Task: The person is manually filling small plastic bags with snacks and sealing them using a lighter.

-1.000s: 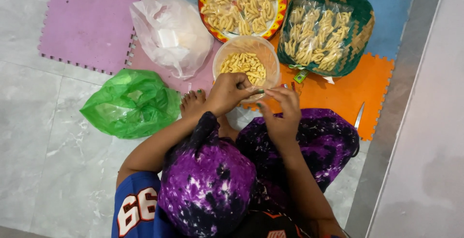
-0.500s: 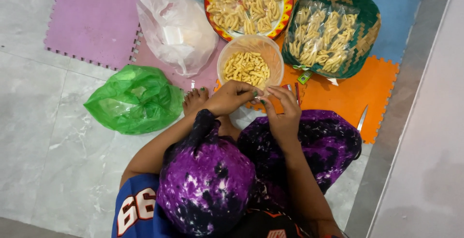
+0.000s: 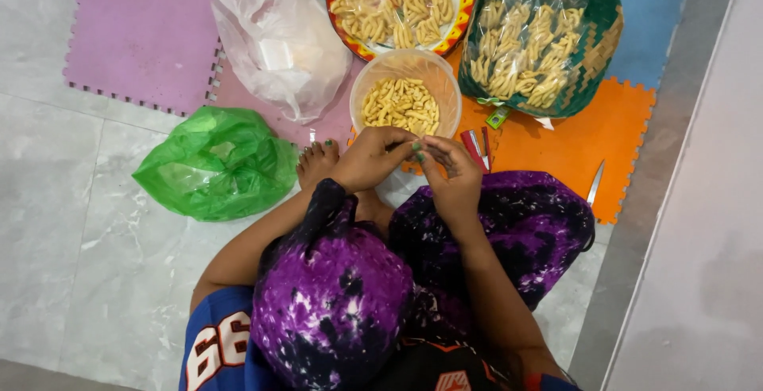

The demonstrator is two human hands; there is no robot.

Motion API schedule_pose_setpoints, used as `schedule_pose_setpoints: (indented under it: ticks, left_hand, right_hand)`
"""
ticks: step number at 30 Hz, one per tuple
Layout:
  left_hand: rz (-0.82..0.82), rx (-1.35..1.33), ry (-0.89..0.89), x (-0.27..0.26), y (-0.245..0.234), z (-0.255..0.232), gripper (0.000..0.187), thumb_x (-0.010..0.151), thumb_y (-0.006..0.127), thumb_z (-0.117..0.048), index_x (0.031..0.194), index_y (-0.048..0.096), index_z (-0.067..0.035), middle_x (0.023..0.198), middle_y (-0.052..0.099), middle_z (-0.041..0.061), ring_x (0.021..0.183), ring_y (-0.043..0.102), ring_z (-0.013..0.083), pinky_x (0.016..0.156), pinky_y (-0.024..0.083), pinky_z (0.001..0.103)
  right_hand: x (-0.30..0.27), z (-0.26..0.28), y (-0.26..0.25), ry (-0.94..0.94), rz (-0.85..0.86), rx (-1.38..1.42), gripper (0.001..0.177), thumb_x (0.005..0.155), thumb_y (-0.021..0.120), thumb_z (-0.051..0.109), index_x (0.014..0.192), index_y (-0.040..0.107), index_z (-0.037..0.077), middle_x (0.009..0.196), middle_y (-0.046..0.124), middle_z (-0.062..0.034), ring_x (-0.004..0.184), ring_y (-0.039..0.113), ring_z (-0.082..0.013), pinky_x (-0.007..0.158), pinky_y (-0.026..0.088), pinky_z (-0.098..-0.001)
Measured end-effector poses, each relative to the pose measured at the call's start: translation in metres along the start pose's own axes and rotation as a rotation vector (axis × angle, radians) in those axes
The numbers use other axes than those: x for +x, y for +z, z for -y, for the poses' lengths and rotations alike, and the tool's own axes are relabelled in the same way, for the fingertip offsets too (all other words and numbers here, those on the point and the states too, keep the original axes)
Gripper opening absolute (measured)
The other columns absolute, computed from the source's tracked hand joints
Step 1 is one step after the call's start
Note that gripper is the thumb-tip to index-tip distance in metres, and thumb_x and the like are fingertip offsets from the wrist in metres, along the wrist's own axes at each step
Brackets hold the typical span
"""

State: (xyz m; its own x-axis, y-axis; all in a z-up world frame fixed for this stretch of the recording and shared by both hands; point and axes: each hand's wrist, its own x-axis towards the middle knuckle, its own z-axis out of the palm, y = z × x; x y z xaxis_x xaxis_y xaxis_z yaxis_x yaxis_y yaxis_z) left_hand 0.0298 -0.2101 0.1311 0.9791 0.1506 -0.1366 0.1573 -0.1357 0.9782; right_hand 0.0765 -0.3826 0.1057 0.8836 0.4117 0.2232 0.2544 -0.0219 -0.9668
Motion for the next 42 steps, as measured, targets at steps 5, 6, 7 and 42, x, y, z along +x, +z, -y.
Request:
schedule_pose_setpoints:
  ticks: [5,6,7,42]
  left_hand:
    - [0.061,0.398,0.21,-0.004,-0.008,-0.007,0.019,0.092,0.065,-0.019,0.091,0.075,-0.003,0.076,0.071,0.016,0.075,0.071,0.0361,0.067,0.057,0.045]
    - [0.06,0.398,0.21,-0.003,-0.007,-0.005,0.019,0.092,0.065,-0.019,0.091,0.075,-0.003,0.076,0.071,0.016,0.075,0.071,0.0361,0.067,0.057,0.045]
    - [0.041,0.487,0.232,-0.003,-0.007,-0.004,0.021,0.092,0.066,-0.024,0.085,0.074,-0.006,0.072,0.069,0.013,0.073,0.07,0.0345,0.065,0.056,0.043]
    - [0.113,0.141,0.678,0.004,-0.003,-0.016,0.055,0.097,0.076,-0.023,0.147,0.054,-0.012,0.142,0.055,0.023,0.127,0.059,0.0473,0.104,0.051,0.058]
  right_hand:
    - [0.003,0.005,-0.002,0.065,-0.041,0.025,0.014,0.089,0.074,-0.011,0.102,0.074,-0.004,0.102,0.072,-0.0157,0.092,0.074,-0.0219,0.08,0.061,-0.0343]
    - [0.004,0.007,-0.003,0.065,-0.041,0.025,0.014,0.089,0.074,-0.011,0.102,0.074,-0.004,0.102,0.072,-0.0157,0.092,0.074,-0.0219,0.08,0.061,-0.0343]
    - [0.005,0.008,-0.005,0.024,-0.062,-0.062,0.012,0.088,0.076,-0.01,0.098,0.074,-0.004,0.098,0.071,-0.0156,0.087,0.075,-0.0234,0.075,0.061,-0.0329]
    - [0.011,0.021,-0.032,0.389,-0.071,0.614,0.02,0.105,0.054,0.008,0.093,0.067,-0.002,0.127,0.057,-0.012,0.119,0.055,-0.0183,0.106,0.047,-0.0359]
